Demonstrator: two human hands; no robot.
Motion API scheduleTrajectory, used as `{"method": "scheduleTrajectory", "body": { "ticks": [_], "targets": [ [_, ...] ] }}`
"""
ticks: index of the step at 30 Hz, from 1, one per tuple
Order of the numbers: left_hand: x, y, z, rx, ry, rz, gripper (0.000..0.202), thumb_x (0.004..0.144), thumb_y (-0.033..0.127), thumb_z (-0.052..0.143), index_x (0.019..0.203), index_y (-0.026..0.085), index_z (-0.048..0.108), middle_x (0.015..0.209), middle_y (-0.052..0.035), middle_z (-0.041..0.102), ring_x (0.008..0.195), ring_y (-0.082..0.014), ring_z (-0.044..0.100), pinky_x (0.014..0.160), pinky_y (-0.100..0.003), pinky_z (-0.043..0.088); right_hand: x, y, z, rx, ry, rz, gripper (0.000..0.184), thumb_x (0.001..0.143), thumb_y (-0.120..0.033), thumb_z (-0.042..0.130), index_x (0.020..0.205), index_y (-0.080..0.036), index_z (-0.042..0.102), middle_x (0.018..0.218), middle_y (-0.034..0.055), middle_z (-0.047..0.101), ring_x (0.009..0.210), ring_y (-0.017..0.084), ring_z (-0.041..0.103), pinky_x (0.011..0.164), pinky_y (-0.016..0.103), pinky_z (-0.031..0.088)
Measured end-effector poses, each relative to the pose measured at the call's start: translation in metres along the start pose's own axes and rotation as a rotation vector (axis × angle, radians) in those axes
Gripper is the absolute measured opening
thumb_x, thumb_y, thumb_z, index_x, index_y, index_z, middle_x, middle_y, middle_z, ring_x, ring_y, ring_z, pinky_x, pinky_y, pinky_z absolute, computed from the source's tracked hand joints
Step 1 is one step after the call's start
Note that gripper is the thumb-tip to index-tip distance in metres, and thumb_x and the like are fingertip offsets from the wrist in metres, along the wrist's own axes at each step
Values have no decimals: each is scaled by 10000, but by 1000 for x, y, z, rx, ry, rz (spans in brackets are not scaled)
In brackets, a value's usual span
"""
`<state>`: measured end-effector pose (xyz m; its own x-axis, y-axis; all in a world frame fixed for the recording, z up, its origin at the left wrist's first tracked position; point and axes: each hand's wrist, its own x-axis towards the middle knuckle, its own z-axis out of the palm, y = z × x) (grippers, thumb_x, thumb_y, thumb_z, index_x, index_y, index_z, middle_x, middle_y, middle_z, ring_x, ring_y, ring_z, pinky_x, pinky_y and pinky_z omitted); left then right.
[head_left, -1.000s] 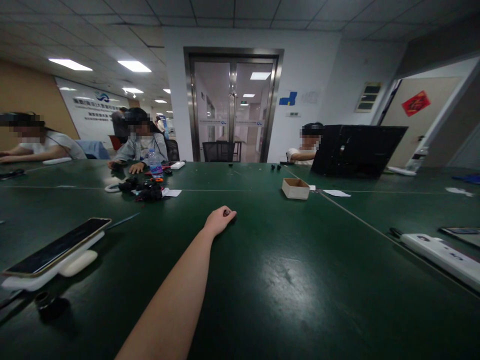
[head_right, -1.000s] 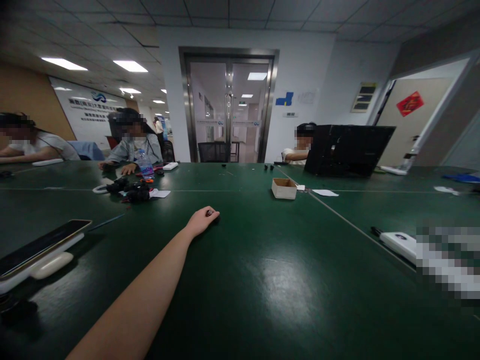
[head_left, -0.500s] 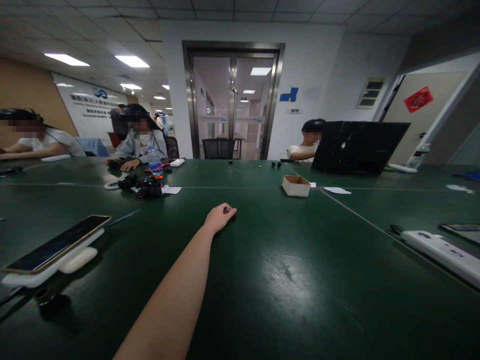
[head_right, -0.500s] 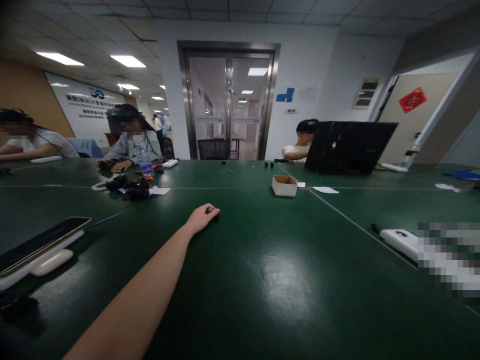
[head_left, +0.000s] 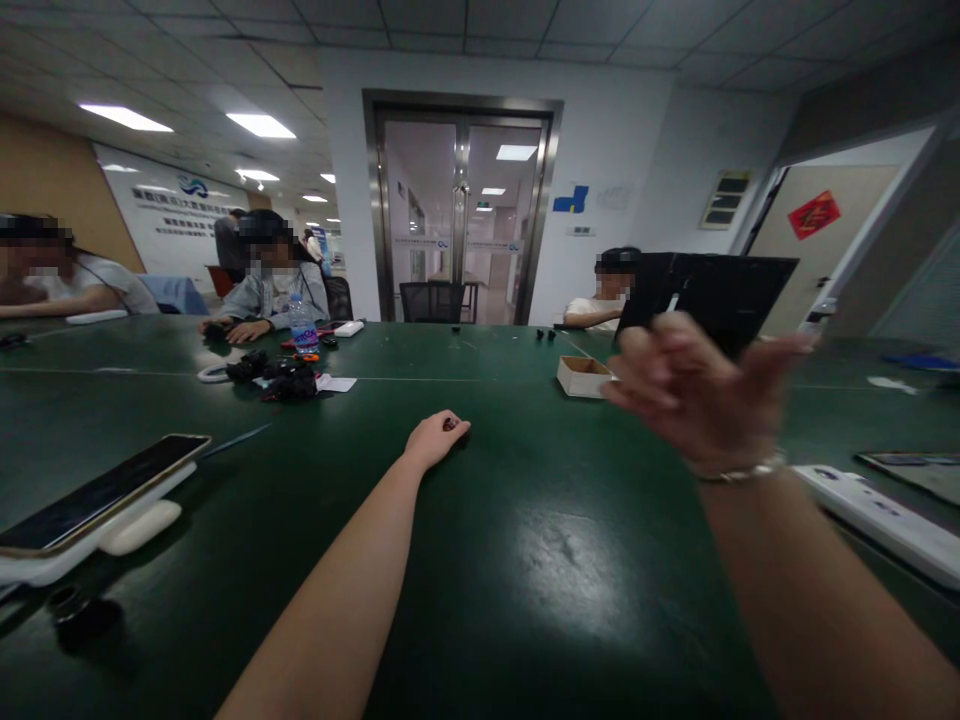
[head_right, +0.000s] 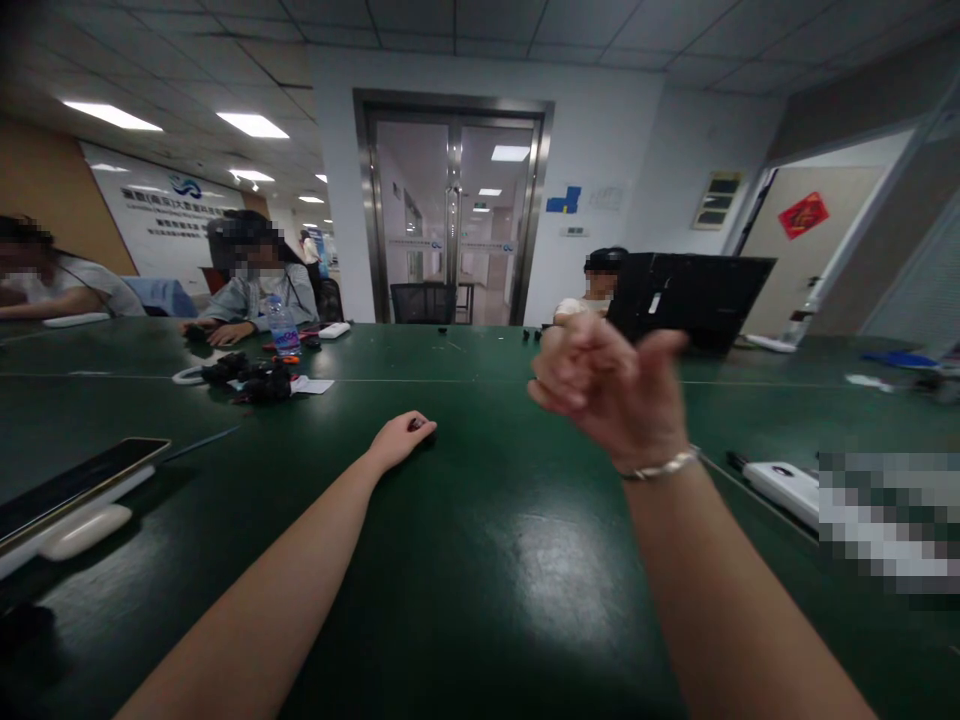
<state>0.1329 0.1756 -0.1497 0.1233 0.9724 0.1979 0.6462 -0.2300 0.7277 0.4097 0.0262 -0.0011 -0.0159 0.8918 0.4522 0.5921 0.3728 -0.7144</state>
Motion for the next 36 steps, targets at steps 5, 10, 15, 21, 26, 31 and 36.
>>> {"method": "scheduleTrajectory", "body": {
  "ticks": [5, 10, 15, 21, 26, 31, 36],
  "targets": [
    [7, -7, 10, -229, 37, 20, 376, 762, 532, 509, 916, 194, 566, 790, -26, 633, 676, -140, 576, 636, -253, 429, 90, 38, 103, 345, -444, 251, 390, 754, -494, 604, 945, -155, 581, 772, 27, 606, 534, 70, 534, 465, 181, 424],
    [16, -13, 14, -366, 69, 28, 399, 756, 557, 498, 873, 177, 539, 715, -12, 598, 640, -129, 558, 610, -248, 433, 89, 81, 176, 371, -593, 404, 423, 693, -292, 724, 1037, -142, 528, 720, 5, 581, 496, 90, 564, 410, 185, 447],
    [20, -16, 13, -419, 71, 31, 399, 756, 561, 496, 841, 173, 527, 651, 0, 571, 596, -121, 542, 583, -243, 423, 84, 90, 203, 728, -447, 382, 148, 778, -102, 622, 909, -123, 555, 692, 12, 607, 574, 73, 606, 578, 174, 527],
    [18, -14, 12, -462, 53, 49, 350, 776, 511, 498, 853, 171, 531, 679, -9, 581, 620, -121, 552, 586, -237, 428, 81, 97, 205, 782, -443, 318, 243, 749, -25, 615, 968, -117, 559, 685, 11, 625, 630, 88, 633, 618, 176, 543],
    [11, -5, 6, -540, 5, 64, 255, 763, 392, 559, 856, 155, 552, 692, -11, 582, 624, -112, 546, 577, -224, 423, 82, 98, 207, 773, -413, 341, 271, 717, 24, 609, 951, -111, 587, 643, -7, 608, 587, 86, 632, 573, 167, 541],
    [5, 0, 1, -577, -46, 97, 222, 741, 282, 592, 915, 145, 573, 708, -14, 588, 650, -111, 550, 599, -225, 423, 82, 100, 208, 817, -402, 345, 238, 727, -1, 621, 943, -100, 610, 652, 13, 631, 571, 83, 626, 569, 162, 533],
    [3, 0, -2, -575, -72, 108, 232, 745, 259, 585, 944, 140, 578, 693, -17, 582, 637, -110, 542, 608, -235, 422, 83, 102, 209, 801, -396, 362, 77, 811, -122, 587, 881, -89, 595, 570, 18, 615, 470, 66, 573, 458, 137, 481]
  ]
}}
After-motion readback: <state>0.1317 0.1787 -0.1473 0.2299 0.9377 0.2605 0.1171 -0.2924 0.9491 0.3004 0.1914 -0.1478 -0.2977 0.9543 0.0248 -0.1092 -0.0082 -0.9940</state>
